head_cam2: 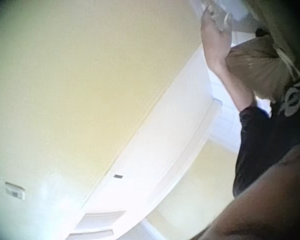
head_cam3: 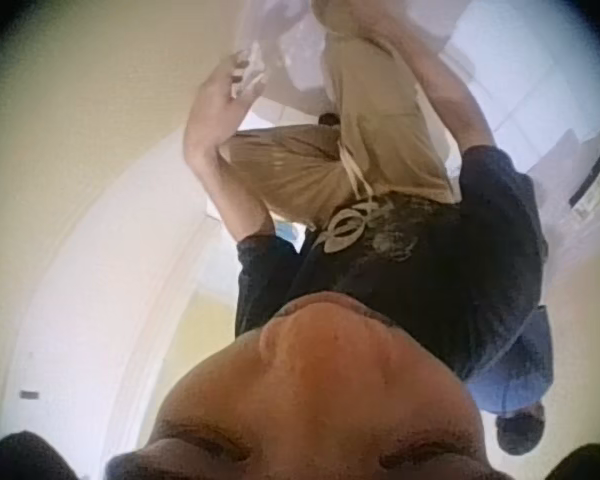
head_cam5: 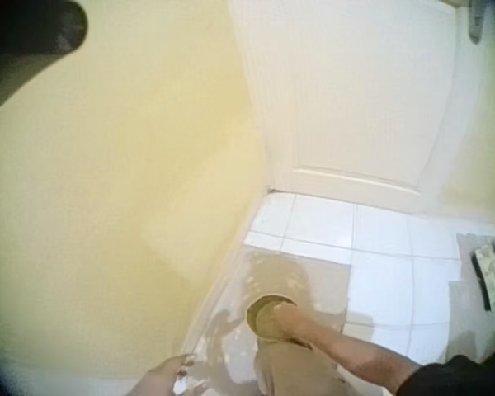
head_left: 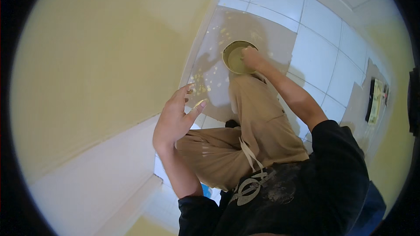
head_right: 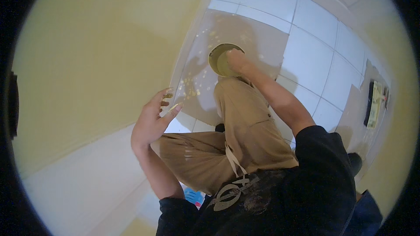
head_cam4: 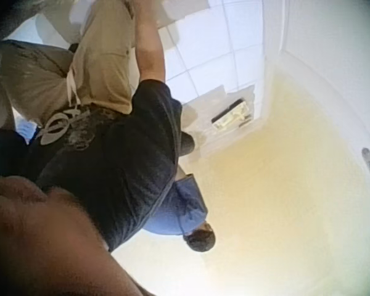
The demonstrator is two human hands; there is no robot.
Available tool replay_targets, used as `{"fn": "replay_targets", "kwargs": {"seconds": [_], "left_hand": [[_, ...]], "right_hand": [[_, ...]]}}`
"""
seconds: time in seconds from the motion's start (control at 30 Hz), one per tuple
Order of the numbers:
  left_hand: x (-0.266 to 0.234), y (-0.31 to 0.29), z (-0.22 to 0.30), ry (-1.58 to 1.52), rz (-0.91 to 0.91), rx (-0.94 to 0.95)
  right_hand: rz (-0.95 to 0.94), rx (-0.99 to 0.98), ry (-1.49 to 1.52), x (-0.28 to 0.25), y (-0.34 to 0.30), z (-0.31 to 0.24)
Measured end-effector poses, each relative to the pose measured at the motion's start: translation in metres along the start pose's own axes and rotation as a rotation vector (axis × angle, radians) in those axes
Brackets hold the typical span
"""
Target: The person paints a wall by dipping a paint brush into a container of paint and brushing the paint onto the wall surface.
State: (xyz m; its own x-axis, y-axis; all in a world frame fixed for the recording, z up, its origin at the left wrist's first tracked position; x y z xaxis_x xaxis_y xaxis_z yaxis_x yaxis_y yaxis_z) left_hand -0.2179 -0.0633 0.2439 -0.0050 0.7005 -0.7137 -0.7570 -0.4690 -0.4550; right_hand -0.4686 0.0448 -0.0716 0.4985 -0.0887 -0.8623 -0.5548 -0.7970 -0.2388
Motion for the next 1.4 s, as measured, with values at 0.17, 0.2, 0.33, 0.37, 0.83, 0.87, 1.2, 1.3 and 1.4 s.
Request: {"fn": "replay_targets", "kwargs": {"seconds": [0.17,0.2,0.33,0.37,0.83,0.87,1.2,1.3,1.4], "left_hand": [[0.005,0.064,0.002,0.005,-0.141,0.15],[0.011,0.079,0.002,0.009,-0.176,0.175],[0.063,0.131,0.017,-0.081,-0.18,0.289],[0.065,0.136,-0.009,-0.199,-0.141,0.2],[0.137,0.171,-0.001,-0.088,-0.342,0.234],[0.137,0.173,-0.008,-0.059,-0.329,0.234],[0.105,0.152,-0.021,-0.076,-0.325,0.124],[0.091,0.14,-0.026,-0.166,-0.257,0.005],[0.06,0.102,0.013,-0.258,-0.112,0.213]], "right_hand": [[0.155,-0.057,0.101,-0.025,-0.011,-0.019],[0.159,-0.014,0.099,-0.031,-0.014,-0.019],[0.039,-0.016,-0.159,0.021,-0.022,0.018],[0.022,-0.029,-0.058,0.002,-0.02,-0.02],[-0.147,-0.021,-0.048,-0.066,-0.04,-0.021],[-0.128,0.053,0.042,-0.074,-0.039,-0.016],[-0.137,0.259,0.889,-0.075,-0.096,0.072],[-0.06,0.225,1.124,-0.057,-0.108,0.094],[-0.008,0.288,1.36,-0.042,-0.124,0.107]]}}
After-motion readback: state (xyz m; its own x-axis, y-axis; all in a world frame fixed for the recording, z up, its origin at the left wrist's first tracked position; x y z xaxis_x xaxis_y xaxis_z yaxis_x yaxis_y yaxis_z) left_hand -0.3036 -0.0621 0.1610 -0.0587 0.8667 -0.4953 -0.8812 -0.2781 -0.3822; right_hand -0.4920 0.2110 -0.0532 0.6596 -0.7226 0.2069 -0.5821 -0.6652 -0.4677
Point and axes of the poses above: each hand's wrist, its own y-axis towards the middle knuckle, its own x-axis out of the palm, z = x × y, the point moved 6 cm from there along y, towards the middle knuckle
